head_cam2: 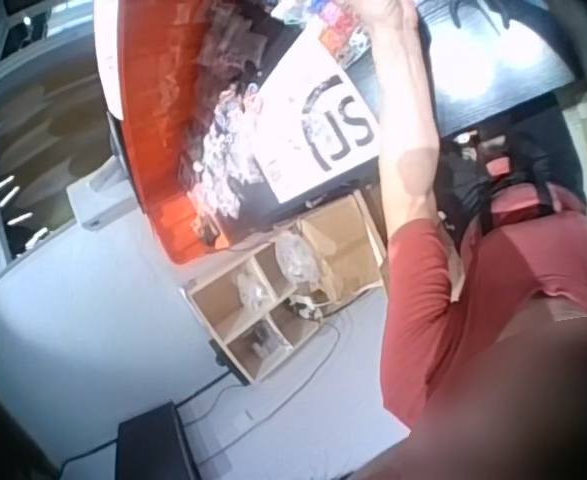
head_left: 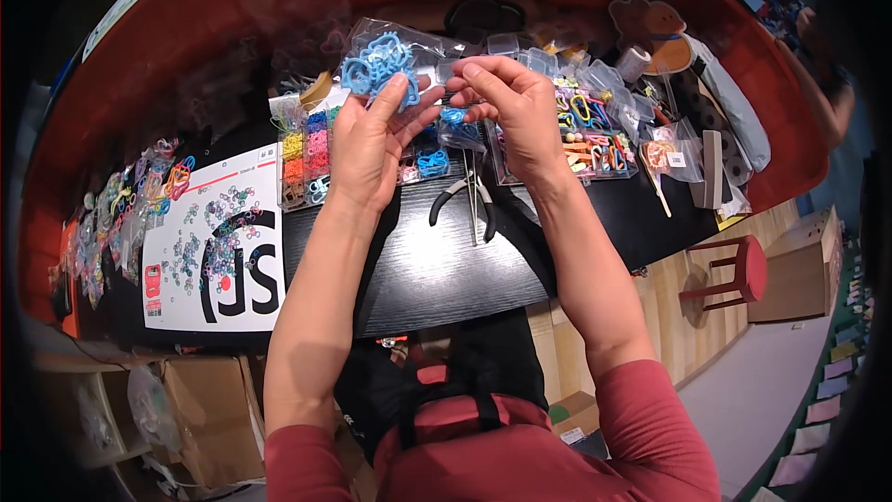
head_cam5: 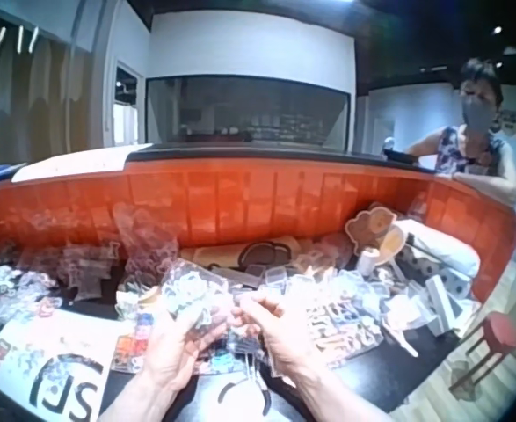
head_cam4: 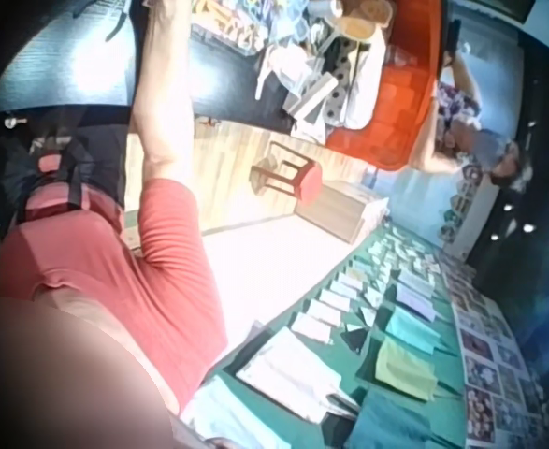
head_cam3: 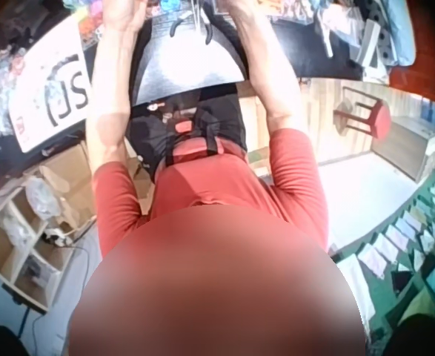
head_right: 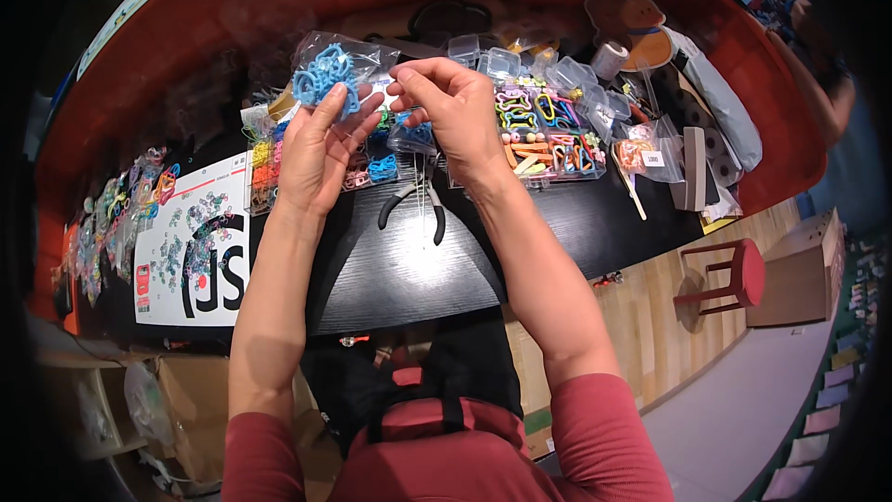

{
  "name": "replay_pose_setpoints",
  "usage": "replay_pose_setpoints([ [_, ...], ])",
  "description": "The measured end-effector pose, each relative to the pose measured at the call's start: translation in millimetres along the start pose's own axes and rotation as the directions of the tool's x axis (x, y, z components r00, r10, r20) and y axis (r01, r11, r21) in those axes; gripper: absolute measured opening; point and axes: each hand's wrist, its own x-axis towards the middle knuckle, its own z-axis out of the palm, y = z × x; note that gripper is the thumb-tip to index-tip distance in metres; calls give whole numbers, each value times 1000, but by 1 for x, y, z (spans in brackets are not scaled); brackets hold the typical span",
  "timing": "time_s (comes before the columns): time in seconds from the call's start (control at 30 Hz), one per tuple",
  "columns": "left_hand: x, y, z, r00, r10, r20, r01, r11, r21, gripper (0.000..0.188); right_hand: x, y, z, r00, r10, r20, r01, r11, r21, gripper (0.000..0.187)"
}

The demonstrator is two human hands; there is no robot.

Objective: The recorder is assembling small acrylic or plastic keychain charms by attaching metal rings and clasps using pliers.

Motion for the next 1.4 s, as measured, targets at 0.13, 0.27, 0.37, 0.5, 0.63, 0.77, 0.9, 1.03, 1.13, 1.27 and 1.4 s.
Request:
replay_pose_setpoints([
  [0.13,0,0,-2,999,-15,47,11,995,96,40,2,3,-2,1000,12,24,-12,1000,-2,21],
  [0.27,0,-1,-1,998,-16,53,9,992,127,44,1,6,-2,1000,10,17,-10,1000,0,20],
  [0.37,1,-3,-2,994,72,77,-83,985,153,46,3,9,-1,1000,-6,1,6,1000,-16,20],
  [0.5,1,-7,-5,987,148,67,-162,942,296,47,5,14,3,968,-248,-37,232,943,-236,29],
  [0.63,1,-5,-1,987,154,45,-160,942,297,49,5,10,-1,747,-645,161,583,519,-625,34],
  [0.77,-2,-1,-5,993,114,38,-121,949,291,52,3,9,2,555,-697,454,728,145,-670,24],
  [0.9,-3,-2,-1,995,95,44,-104,943,317,53,3,7,-3,524,-682,511,732,53,-680,21],
  [1.03,-2,1,-1,996,55,71,-76,940,333,54,3,4,-6,522,-665,533,721,10,-693,19],
  [1.13,-2,5,-3,998,0,66,-23,939,342,55,3,5,-6,558,-648,519,705,40,-708,17],
  [1.27,-2,2,-2,991,32,129,-67,958,280,58,4,11,-6,607,-683,408,681,182,-709,16],
  [1.4,-8,6,6,988,-29,154,-6,975,223,60,3,4,-2,595,-752,285,638,225,-736,17],
])
